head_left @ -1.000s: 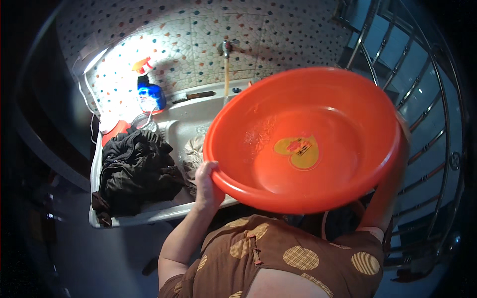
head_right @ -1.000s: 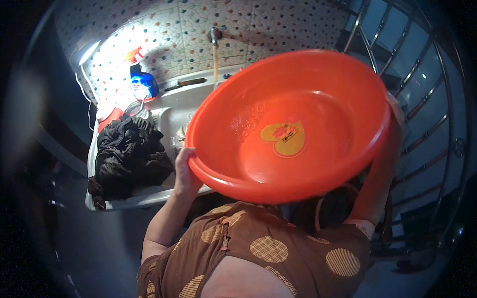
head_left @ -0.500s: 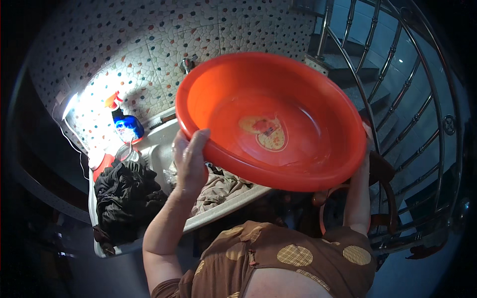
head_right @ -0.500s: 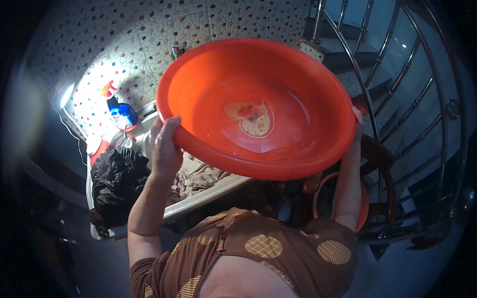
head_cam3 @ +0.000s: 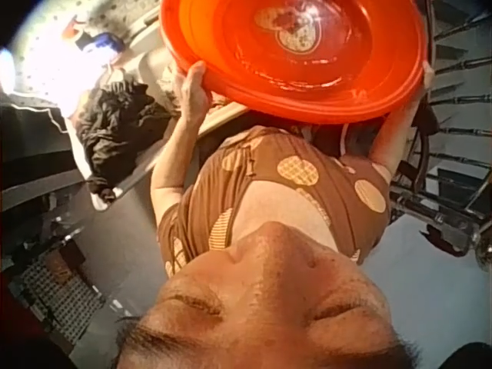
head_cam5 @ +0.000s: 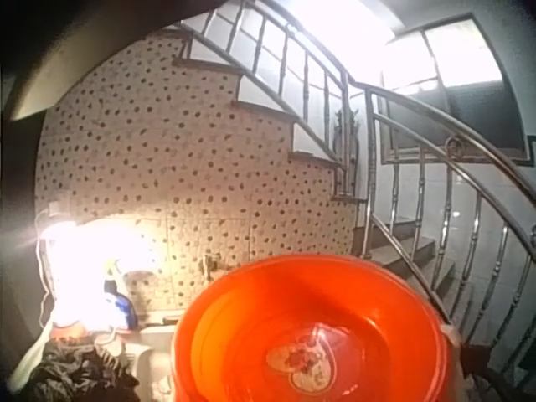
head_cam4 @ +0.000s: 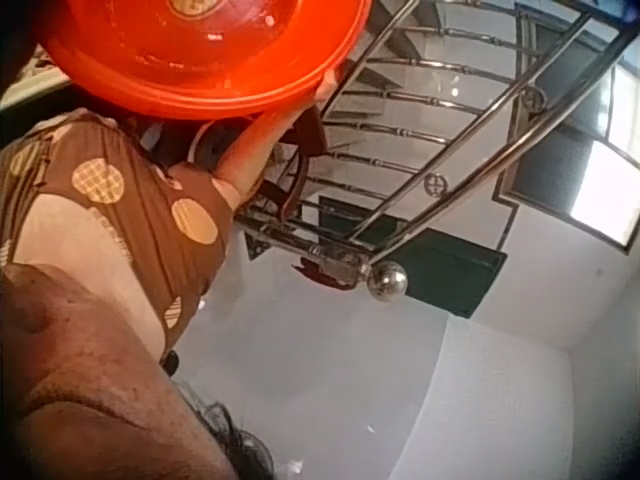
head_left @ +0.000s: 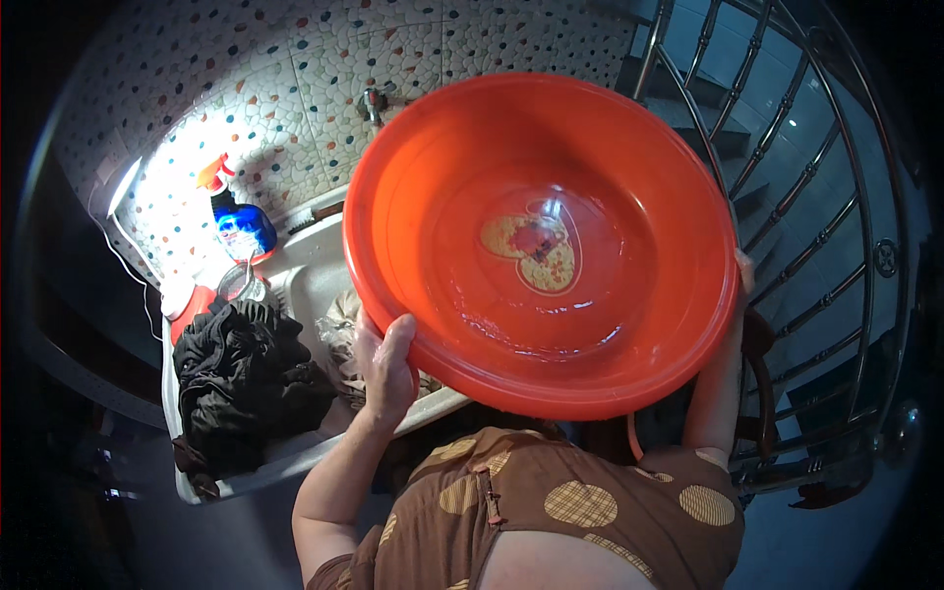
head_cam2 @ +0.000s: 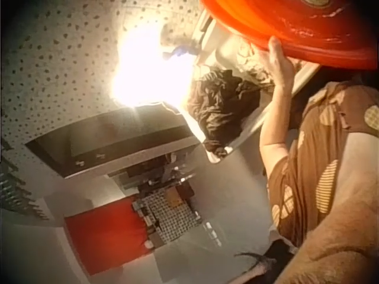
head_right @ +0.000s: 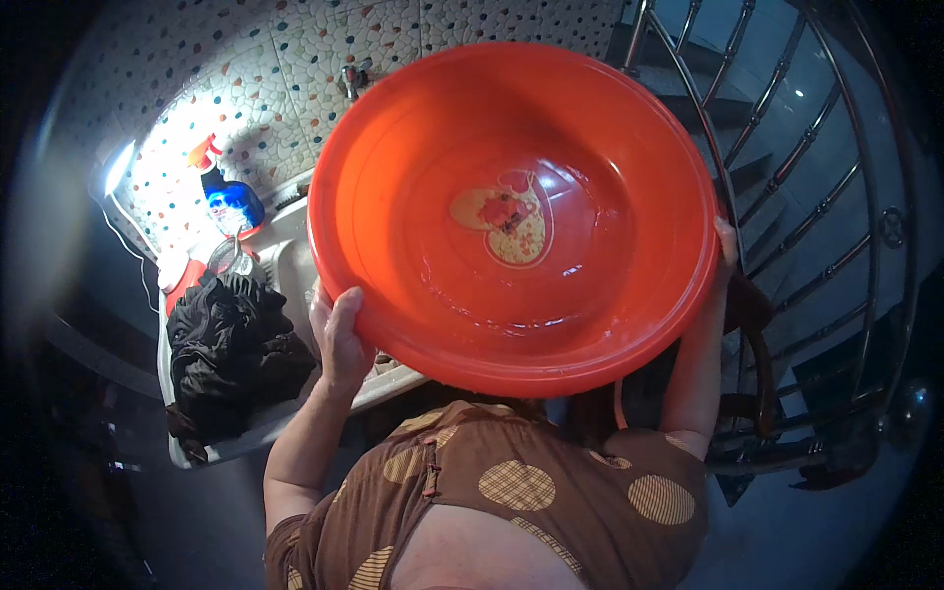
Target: Hand washing various items of clothing in a laundry sink and rinsing them in a red basin.
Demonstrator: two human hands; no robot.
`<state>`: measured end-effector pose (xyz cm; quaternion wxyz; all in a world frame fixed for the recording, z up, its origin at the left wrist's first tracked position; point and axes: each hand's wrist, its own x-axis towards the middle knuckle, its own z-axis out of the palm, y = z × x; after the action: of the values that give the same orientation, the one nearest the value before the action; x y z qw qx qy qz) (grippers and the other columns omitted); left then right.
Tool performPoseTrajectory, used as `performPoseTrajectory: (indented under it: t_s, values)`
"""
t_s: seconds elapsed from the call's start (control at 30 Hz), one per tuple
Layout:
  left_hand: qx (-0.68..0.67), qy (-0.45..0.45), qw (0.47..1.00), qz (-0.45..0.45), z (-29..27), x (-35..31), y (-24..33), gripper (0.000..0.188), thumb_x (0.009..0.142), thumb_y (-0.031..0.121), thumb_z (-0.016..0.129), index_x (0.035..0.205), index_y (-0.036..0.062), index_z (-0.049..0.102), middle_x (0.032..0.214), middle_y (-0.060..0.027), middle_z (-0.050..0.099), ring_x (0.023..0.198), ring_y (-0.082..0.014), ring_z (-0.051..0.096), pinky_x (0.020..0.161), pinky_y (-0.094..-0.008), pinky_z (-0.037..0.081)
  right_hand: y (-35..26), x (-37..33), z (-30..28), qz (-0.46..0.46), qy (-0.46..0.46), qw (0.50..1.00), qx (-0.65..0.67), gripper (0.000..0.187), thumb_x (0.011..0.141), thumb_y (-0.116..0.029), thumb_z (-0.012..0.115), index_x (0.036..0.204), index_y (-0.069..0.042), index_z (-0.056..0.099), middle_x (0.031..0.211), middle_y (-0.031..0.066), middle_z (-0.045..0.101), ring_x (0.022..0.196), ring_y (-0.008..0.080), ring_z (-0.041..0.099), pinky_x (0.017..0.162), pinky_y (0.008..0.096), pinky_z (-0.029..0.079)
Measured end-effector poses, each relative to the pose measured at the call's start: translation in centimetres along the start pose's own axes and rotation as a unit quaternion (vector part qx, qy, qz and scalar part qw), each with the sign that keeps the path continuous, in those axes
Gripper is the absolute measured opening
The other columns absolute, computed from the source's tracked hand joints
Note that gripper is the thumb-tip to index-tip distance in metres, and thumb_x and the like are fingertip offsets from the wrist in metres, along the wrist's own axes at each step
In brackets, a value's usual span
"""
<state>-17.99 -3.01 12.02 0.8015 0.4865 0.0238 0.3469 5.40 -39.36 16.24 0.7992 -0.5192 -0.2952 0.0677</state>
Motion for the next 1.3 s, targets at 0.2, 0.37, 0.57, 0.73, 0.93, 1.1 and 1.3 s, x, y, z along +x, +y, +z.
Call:
performPoseTrajectory:
  t_s: [0.2,0.37,0.57,0.73,0.93,1.1,1.3]
  values:
    - [0.065,-0.042,0.995,0.057,0.4,2.6,0.4,0.044,0.082,0.012,0.055,0.120,-0.0054,0.043,0.109,-0.0128,0.056,0.096,-0.0172,0.056,0.085,-0.0296,0.045,2.8,1.2,2.2,-0.057,0.036,0.994,-0.088,0.033,0.092,-0.026,0.041,0.105,-0.001,0.057,0.102,0.0100,0.062,0.092,0.0190,0.060,0.081,0.0314,0.049]
    - [0.041,-0.016,0.998,0.048,-0.6,2.8,0.0,0.041,0.082,0.012,0.054,0.118,-0.0057,0.045,0.110,-0.0134,0.056,0.097,-0.0178,0.056,0.087,-0.0300,0.045,3.3,3.8,-0.8,-0.103,0.059,0.980,-0.157,0.032,0.091,-0.026,0.042,0.105,-0.001,0.057,0.102,0.0101,0.062,0.091,0.0189,0.060,0.080,0.0312,0.049]
    - [-0.044,0.011,0.999,-0.020,-2.9,1.8,-2.8,0.037,0.083,0.012,0.052,0.115,-0.0037,0.047,0.108,-0.0116,0.058,0.097,-0.0179,0.057,0.087,-0.0309,0.045,-1.2,4.8,2.2,-0.072,0.086,0.987,-0.111,0.031,0.090,-0.027,0.044,0.104,-0.002,0.057,0.101,0.0099,0.062,0.089,0.0183,0.060,0.079,0.0305,0.049]
    - [-0.103,0.002,0.991,-0.082,-4.4,0.9,-5.6,0.033,0.084,0.011,0.052,0.114,-0.0013,0.048,0.106,-0.0099,0.057,0.095,-0.0165,0.057,0.085,-0.0299,0.046,-4.4,5.1,3.2,-0.054,0.140,0.986,-0.073,0.032,0.086,-0.028,0.050,0.102,-0.001,0.058,0.097,0.0089,0.060,0.085,0.0162,0.059,0.077,0.0293,0.048]
    - [-0.073,0.008,0.972,-0.223,-4.5,1.3,-6.1,0.025,0.086,0.017,0.049,0.104,-0.0004,0.051,0.092,-0.0113,0.061,0.076,-0.0195,0.060,0.064,-0.0337,0.051,-7.6,7.6,3.5,-0.219,0.049,0.907,-0.358,0.034,0.089,-0.029,0.050,0.104,0.000,0.058,0.101,0.0095,0.059,0.092,0.0159,0.056,0.078,0.0294,0.046]
    - [-0.080,-0.010,0.907,-0.413,-4.2,2.4,-6.2,0.032,0.088,0.025,0.045,0.101,-0.0035,0.050,0.070,-0.0148,0.061,0.044,-0.0240,0.054,0.037,-0.0345,0.046,-11.5,12.7,13.0,-0.260,-0.046,0.848,-0.459,0.034,0.088,-0.031,0.053,0.099,0.001,0.061,0.089,0.0101,0.061,0.080,0.0138,0.059,0.071,0.0268,0.047]
    - [-0.104,-0.104,0.843,-0.517,-6.8,3.3,-10.2,0.031,0.089,0.021,0.043,0.104,-0.0057,0.049,0.076,-0.0138,0.062,0.048,-0.0195,0.057,0.029,-0.0264,0.039,-11.7,19.3,23.4,-0.012,-0.127,0.873,-0.470,0.029,0.086,-0.029,0.055,0.071,-0.004,0.063,0.058,0.0039,0.061,0.047,0.0109,0.057,0.053,0.0238,0.046]
